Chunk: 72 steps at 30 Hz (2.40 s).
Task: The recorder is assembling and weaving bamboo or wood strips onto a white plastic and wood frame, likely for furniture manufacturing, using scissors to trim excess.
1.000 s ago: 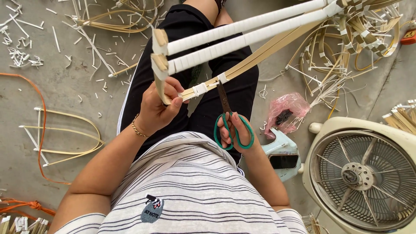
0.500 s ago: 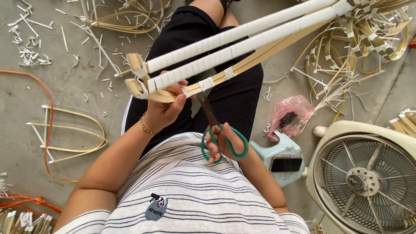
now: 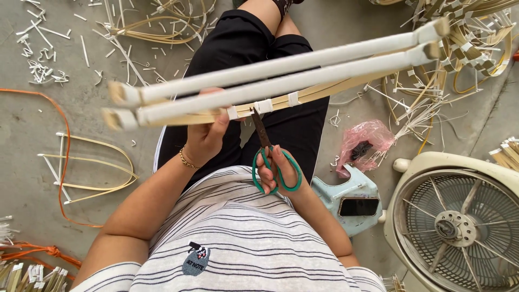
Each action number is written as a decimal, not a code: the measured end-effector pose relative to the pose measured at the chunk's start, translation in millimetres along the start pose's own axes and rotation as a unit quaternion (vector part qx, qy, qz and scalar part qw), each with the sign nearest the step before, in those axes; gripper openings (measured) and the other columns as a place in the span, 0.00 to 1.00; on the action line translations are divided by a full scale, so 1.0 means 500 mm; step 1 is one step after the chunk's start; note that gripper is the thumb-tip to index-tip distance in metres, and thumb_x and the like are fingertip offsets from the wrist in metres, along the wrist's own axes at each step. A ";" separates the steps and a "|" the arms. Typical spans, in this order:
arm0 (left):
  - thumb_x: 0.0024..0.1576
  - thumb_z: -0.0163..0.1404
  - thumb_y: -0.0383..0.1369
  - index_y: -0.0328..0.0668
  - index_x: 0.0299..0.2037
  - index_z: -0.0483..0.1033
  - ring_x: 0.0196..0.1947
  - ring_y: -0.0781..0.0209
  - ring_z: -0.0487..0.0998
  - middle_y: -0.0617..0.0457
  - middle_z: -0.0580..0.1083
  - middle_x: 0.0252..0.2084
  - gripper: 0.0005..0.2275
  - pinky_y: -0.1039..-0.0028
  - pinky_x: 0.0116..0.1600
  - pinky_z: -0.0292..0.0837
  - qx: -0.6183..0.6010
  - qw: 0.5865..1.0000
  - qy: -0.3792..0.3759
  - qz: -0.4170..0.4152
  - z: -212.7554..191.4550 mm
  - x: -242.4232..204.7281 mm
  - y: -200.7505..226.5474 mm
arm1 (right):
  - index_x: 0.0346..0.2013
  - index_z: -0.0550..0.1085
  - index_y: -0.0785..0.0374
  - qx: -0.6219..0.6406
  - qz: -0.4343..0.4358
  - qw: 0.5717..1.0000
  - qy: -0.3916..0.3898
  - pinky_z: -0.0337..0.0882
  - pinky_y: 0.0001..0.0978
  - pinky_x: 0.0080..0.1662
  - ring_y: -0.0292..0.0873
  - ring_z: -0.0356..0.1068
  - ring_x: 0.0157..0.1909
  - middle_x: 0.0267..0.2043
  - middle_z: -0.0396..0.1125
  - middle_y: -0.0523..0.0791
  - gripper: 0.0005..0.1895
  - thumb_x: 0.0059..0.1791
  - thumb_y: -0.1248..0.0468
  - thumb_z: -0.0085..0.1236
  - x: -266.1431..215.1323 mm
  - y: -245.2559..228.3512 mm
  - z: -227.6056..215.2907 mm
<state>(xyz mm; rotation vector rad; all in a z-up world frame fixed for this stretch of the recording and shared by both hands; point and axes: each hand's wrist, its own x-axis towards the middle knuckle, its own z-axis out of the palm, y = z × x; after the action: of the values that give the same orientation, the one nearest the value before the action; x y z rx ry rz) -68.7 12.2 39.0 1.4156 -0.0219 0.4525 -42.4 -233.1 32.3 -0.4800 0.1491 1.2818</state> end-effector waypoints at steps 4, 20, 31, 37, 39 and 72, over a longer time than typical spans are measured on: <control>0.69 0.43 0.27 0.33 0.51 0.67 0.40 0.66 0.77 0.47 0.69 0.53 0.06 0.75 0.49 0.78 -0.053 0.995 0.063 -0.052 -0.011 0.000 -0.007 | 0.41 0.70 0.69 -0.129 -0.061 0.985 0.099 0.71 0.27 0.25 0.31 0.60 0.19 0.21 0.62 0.41 0.28 0.60 0.44 0.38 0.006 -0.009 0.028; 0.70 0.44 0.28 0.34 0.44 0.69 0.53 0.59 0.72 0.48 0.69 0.51 0.05 0.72 0.60 0.68 0.105 0.992 0.071 -0.011 0.002 -0.022 -0.039 | 0.53 0.69 0.70 0.028 0.039 0.996 -0.080 0.80 0.45 0.46 0.41 0.69 0.32 0.34 0.67 0.48 0.38 0.60 0.36 0.29 0.027 0.018 0.024; 0.68 0.42 0.29 0.36 0.50 0.66 0.46 0.68 0.67 0.48 0.66 0.55 0.06 0.76 0.56 0.69 0.048 0.993 0.092 -0.046 0.027 -0.007 -0.014 | 0.55 0.68 0.72 0.113 0.038 0.985 -0.125 0.80 0.48 0.48 0.43 0.70 0.33 0.34 0.67 0.50 0.38 0.59 0.37 0.34 0.049 0.039 0.012; 0.68 0.44 0.30 0.35 0.49 0.66 0.47 0.66 0.68 0.47 0.66 0.55 0.06 0.75 0.57 0.69 0.051 0.994 0.089 -0.031 0.028 -0.004 -0.024 | 0.50 0.68 0.70 -0.017 -0.008 1.000 0.004 0.76 0.35 0.34 0.35 0.63 0.25 0.27 0.62 0.44 0.33 0.59 0.40 0.37 0.039 0.043 0.016; 0.68 0.44 0.30 0.35 0.49 0.66 0.49 0.64 0.69 0.47 0.66 0.55 0.06 0.74 0.59 0.69 0.068 0.994 0.087 -0.007 0.027 -0.007 -0.030 | 0.46 0.68 0.69 -0.068 -0.030 0.997 0.037 0.72 0.28 0.28 0.32 0.59 0.22 0.25 0.60 0.42 0.30 0.61 0.41 0.39 0.036 0.041 0.025; 0.65 0.46 0.36 0.38 0.40 0.72 0.24 0.66 0.77 0.53 0.75 0.31 0.09 0.76 0.29 0.76 0.131 0.888 -0.065 -0.436 -0.074 0.000 -0.064 | 0.51 0.66 0.62 -0.334 -0.337 0.847 0.239 0.68 0.24 0.39 0.34 0.66 0.36 0.39 0.68 0.43 0.17 0.52 0.68 0.63 -0.019 -0.161 -0.101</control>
<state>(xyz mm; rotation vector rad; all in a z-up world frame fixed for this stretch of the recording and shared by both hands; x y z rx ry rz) -68.0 44.9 2.6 1.5549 0.5689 -0.4034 38.5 -279.2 12.0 -1.3260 -0.0647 0.4580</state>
